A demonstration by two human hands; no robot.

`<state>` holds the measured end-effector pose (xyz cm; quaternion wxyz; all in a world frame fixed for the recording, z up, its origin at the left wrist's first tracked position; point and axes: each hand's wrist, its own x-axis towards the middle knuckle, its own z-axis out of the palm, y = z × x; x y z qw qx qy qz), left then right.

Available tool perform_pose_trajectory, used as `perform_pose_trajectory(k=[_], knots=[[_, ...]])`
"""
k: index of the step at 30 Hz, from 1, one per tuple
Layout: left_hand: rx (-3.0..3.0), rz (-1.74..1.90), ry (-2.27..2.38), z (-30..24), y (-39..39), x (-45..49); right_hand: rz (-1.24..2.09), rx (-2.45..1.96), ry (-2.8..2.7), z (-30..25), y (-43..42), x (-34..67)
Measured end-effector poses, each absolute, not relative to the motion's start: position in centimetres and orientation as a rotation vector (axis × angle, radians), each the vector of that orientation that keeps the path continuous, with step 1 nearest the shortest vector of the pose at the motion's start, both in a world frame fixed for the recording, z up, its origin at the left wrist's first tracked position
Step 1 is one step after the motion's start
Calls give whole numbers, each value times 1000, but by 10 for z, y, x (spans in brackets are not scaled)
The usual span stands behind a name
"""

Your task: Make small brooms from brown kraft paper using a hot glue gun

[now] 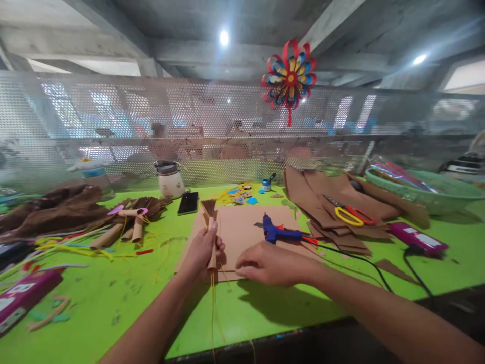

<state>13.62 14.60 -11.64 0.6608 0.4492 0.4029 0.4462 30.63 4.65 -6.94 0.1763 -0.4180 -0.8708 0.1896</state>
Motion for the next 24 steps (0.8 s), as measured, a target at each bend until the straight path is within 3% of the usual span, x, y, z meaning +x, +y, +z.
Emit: perform_pose_trajectory(k=[4,9,24], knots=[[1133,1165,1001,-116,152,132,296,-998,-2486,-102,57,285],[1109,1118,1053,-112,151,131,-5,-1078,-2345,-124,56,288],[1143,1073,1134,-109,148,136,-197,-1460,-2251,-108,70,342]])
